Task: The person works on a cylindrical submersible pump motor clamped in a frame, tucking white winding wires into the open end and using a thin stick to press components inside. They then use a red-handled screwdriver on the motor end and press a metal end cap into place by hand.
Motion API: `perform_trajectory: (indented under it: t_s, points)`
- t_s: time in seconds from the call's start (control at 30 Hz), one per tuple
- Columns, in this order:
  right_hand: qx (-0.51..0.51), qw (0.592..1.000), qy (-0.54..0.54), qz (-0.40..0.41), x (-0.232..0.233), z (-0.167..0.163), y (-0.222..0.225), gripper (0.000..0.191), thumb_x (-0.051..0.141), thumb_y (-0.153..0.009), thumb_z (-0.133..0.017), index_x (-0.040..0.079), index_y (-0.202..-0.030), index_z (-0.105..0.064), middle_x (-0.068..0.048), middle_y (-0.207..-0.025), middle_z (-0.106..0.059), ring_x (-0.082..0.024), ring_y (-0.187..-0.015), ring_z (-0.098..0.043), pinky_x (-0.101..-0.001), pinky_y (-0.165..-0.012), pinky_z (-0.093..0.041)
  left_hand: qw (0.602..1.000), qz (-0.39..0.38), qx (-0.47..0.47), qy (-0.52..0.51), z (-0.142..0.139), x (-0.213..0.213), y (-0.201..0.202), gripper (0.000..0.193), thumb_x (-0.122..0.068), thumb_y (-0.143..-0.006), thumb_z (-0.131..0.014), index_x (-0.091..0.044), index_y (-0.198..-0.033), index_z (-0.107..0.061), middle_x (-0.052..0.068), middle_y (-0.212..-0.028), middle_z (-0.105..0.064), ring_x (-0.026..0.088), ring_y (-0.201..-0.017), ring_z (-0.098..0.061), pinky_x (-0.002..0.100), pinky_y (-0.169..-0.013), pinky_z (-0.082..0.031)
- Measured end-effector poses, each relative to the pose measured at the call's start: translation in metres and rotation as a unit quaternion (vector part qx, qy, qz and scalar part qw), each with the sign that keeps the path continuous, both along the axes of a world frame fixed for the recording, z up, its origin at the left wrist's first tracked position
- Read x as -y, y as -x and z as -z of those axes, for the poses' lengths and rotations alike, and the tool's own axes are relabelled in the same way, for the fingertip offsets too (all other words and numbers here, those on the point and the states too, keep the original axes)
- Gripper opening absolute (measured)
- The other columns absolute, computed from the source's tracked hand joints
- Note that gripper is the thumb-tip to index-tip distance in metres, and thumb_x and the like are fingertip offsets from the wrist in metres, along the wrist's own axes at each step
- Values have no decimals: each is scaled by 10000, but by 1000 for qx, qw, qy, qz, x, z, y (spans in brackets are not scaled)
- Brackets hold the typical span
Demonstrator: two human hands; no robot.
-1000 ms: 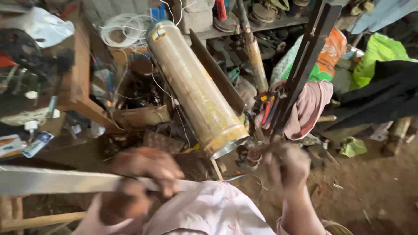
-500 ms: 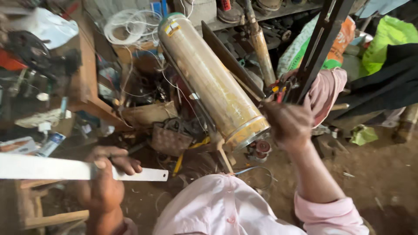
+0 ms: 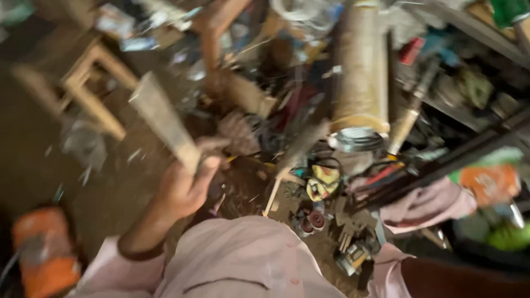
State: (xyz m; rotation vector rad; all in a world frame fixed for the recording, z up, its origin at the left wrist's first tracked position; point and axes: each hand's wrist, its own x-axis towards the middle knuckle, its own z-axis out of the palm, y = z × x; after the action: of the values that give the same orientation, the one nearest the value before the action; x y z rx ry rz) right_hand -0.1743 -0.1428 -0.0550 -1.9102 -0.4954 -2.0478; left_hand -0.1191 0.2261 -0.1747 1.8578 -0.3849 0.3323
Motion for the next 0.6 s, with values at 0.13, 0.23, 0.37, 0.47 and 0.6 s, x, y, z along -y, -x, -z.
perform_trajectory:
  t_s: [0.13, 0.23, 0.37, 0.47, 0.6]
  points:
    - [-55, 987, 50, -139, -34, 11, 0, 128, -13, -937, -718, -25, -1064, -725, -114, -896, -715, -248, -770, -706, -351, -709, -542, 988, 26, -32, 146, 0, 0, 41, 475, -347, -1106, -449, -3, -1429, -509, 51, -968, -705, 151, -886, -695, 299, -801, -593]
    - [-138, 945, 117, -272, -76, 31, 3, 155, -2, -919, -724, -15, -1073, -719, -109, -907, -714, -253, -793, -711, -367, -728, -559, 961, 46, -59, 265, 2, -9, 64, 525, -384, -1085, -442, -5, -1447, -472, 84, -1051, -720, 183, -961, -719, 324, -844, -604]
    - [-252, 847, 220, -414, -154, 71, 1, 192, 12, -894, -733, -2, -1084, -712, -102, -921, -712, -259, -823, -718, -388, -753, -581, 898, -154, -152, 384, 22, -31, 78, 507, -352, -1203, -537, 149, -1189, -616, 113, -952, -610, 220, -887, -556, 410, -820, -469]
    - [-252, 800, 279, -468, -229, 104, -10, 180, 20, -902, -755, 15, -1077, -714, -93, -920, -711, -261, -834, -723, -392, -754, -596, 711, -98, -163, 677, 52, -71, 74, 293, -332, -982, -508, -52, -1046, -568, 156, -909, -715, 336, -822, -721, 482, -766, -588]
    - [-385, 706, 406, -434, -316, 145, -27, 389, 209, -765, -806, 80, -1123, -728, -114, -984, -755, -291, -793, -728, -404, -635, -552, 725, -235, -102, 640, 123, -174, 65, 321, -370, -1071, -622, -78, -970, -534, 72, -737, -520, 263, -580, -528, 467, -529, -497]
